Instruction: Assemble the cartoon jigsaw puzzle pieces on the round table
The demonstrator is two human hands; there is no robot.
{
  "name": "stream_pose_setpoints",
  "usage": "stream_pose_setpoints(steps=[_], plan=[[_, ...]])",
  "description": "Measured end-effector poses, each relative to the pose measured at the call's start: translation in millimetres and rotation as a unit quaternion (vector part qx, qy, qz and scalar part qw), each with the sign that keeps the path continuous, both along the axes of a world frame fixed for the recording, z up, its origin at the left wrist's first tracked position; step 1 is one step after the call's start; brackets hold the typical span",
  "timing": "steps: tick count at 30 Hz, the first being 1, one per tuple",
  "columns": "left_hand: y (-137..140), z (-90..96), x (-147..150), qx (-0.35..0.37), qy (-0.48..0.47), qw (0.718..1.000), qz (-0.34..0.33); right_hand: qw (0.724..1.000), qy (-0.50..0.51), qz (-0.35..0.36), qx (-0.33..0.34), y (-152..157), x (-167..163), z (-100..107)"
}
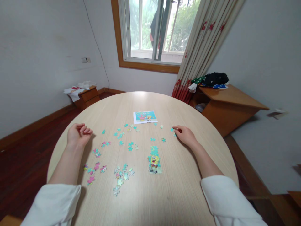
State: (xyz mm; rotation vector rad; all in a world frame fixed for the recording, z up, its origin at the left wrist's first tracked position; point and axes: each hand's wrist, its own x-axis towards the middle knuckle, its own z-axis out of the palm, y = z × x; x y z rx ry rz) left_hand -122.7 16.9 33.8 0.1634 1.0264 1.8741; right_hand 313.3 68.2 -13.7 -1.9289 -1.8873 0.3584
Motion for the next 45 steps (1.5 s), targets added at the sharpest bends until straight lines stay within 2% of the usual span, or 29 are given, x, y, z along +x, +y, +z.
stream_pose_setpoints(steps=[31,45], plan=[[-1,-4.5,-12,0.007,0.034,0.999,0.0,1.0,-0.005,-0.002,0.008,1,0,-2],[-2,-0.2,-6,-0.003,0.005,1.0,0.009,1.0,0.004,-0.002,0.002,0,0,0]])
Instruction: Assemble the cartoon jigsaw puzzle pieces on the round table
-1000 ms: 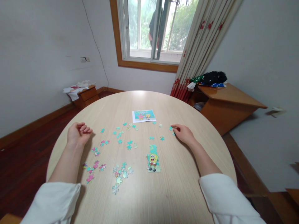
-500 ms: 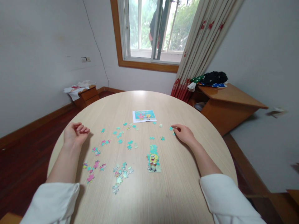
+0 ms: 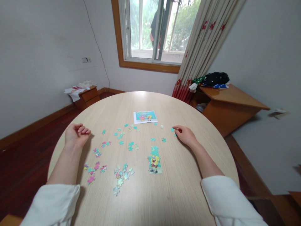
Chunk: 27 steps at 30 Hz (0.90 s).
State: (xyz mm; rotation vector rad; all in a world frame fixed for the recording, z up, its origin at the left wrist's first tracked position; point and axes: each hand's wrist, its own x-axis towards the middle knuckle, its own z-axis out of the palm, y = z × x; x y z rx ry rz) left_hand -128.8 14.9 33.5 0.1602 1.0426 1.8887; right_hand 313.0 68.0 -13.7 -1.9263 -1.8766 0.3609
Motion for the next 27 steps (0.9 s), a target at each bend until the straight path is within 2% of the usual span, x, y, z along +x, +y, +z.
stream_pose_setpoints(steps=[12,18,24,27], plan=[[10,-10.7,9,-0.049,0.022,0.997,-0.053,1.0,-0.005,0.001,-0.003,-2,-2,3],[11,-10.5,12,-0.07,0.031,0.994,-0.074,1.0,-0.002,-0.003,-0.01,-4,-4,6],[4,-11.5,13,0.021,-0.012,0.983,-0.182,1.0,0.0,-0.004,-0.006,-4,-4,6],[2,-11.1,14,0.032,-0.009,0.974,-0.223,1.0,0.001,-0.001,-0.003,-4,-4,5]])
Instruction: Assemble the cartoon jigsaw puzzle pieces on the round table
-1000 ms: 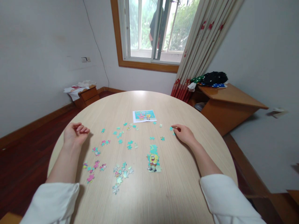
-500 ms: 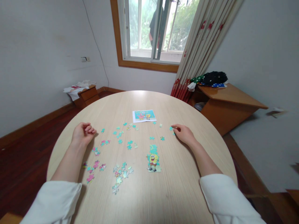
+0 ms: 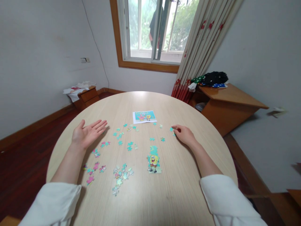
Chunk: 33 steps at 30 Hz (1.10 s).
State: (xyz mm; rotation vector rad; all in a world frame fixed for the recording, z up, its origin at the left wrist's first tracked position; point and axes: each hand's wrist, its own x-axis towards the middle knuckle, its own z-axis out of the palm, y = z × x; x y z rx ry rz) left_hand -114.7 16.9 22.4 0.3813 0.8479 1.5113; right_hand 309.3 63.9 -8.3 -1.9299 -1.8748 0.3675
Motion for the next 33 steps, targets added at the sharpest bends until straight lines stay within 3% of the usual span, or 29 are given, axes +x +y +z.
stream_pose_setpoints(steps=[7,12,24,29,33], plan=[[-1,0.1,3,-0.012,0.003,0.997,-0.075,1.0,-0.007,-0.002,-0.006,0,0,1],[-1,-6.1,1,-0.028,-0.02,0.986,-0.163,1.0,-0.01,0.0,-0.003,0,0,0],[3,-20.5,-14,0.04,-0.04,0.929,-0.366,1.0,-0.014,-0.004,-0.005,0,0,0],[0,-14.6,-12,0.0,0.012,0.925,-0.379,1.0,-0.012,-0.001,-0.005,0,-1,1],[-6,-3.2,-9,-0.09,0.077,0.943,-0.313,1.0,-0.018,-0.001,-0.005,0,-1,2]])
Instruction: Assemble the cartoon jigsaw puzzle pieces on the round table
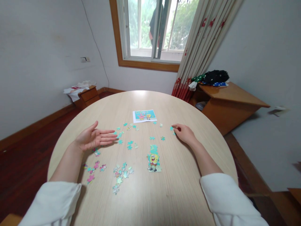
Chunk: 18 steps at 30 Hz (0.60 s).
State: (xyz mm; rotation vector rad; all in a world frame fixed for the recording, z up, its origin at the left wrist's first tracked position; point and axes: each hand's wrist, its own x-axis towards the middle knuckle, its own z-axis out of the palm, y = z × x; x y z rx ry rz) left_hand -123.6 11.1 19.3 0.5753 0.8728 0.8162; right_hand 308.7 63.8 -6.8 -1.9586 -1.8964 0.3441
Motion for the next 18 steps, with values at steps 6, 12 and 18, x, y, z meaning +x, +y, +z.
stream_pose_setpoints(steps=[6,12,18], plan=[[-1,2.6,-20,-0.064,-0.01,0.991,0.115,1.0,-0.006,0.003,0.002,1,1,-1],[6,-6.1,-30,-0.056,0.033,0.965,0.256,1.0,-0.002,0.001,-0.004,2,2,-3],[7,-5.7,-29,-0.04,0.036,0.95,0.308,1.0,-0.002,0.002,-0.001,2,3,-3]])
